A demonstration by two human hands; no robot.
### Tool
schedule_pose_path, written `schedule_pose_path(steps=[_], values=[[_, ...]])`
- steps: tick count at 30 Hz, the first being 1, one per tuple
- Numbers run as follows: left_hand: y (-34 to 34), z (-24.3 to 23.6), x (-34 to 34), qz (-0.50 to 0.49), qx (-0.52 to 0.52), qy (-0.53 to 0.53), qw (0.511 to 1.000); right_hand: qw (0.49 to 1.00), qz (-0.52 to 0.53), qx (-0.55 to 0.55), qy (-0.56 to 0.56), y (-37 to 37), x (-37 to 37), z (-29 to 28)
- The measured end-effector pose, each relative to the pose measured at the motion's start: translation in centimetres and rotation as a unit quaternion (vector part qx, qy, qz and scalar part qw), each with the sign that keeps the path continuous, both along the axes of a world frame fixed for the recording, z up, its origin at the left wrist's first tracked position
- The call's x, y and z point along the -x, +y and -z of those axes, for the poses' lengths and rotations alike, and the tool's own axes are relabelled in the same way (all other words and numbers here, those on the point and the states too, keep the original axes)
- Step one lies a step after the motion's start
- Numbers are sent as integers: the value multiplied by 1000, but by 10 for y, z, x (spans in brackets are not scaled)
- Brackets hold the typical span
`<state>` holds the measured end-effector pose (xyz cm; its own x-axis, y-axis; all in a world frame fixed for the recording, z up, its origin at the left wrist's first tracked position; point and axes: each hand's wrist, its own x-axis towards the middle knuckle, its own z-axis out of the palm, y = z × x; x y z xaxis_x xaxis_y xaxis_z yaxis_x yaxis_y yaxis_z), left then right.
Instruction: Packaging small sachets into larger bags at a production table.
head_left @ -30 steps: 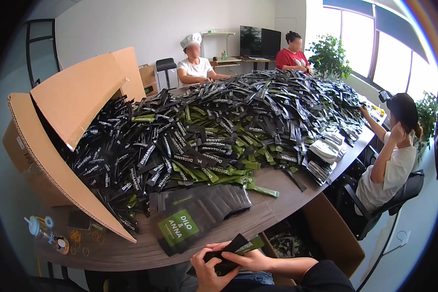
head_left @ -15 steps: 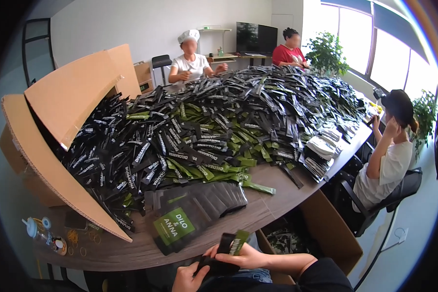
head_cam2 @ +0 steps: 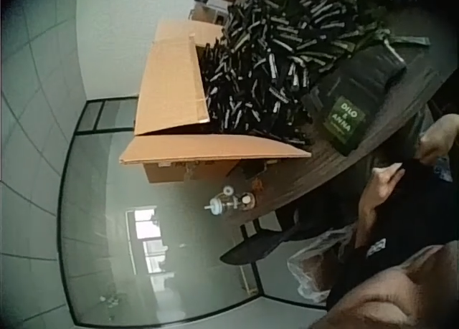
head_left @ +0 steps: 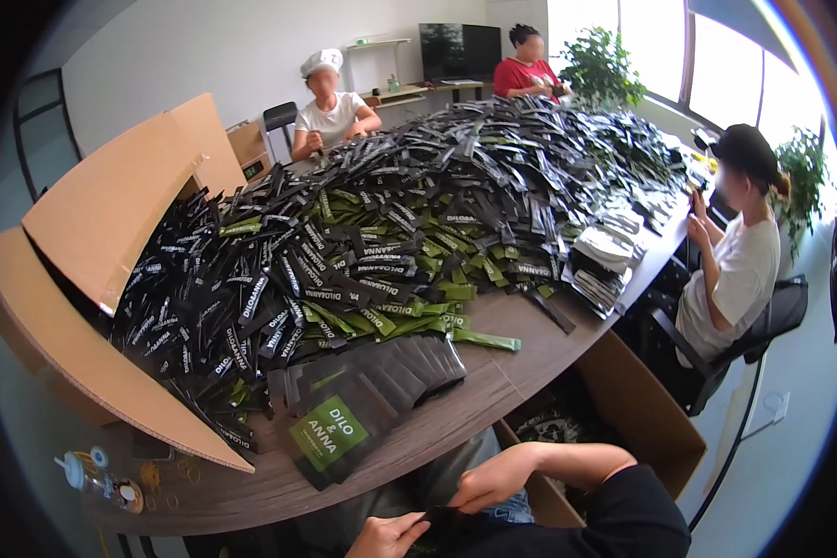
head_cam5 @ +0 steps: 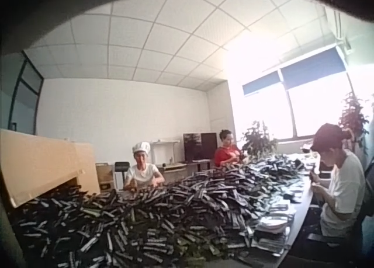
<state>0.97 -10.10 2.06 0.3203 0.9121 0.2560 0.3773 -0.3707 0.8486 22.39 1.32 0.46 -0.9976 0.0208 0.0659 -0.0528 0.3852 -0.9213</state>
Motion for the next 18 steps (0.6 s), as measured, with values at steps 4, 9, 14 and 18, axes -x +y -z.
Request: schedule_pose_path(steps=[4,9,14,18], values=[[-3,-4,0,0,39,50,998,992,87,85,-33,-24,25,22],[-4,-21,4,-33,124,84,988,996,66,49,18,-28,37,24],[0,7,1,-235,-21,45,971,955,251,83,135,-30,25,-12],[11,21,-18,-205,-126,1,971,942,286,43,170,-22,17,-10]])
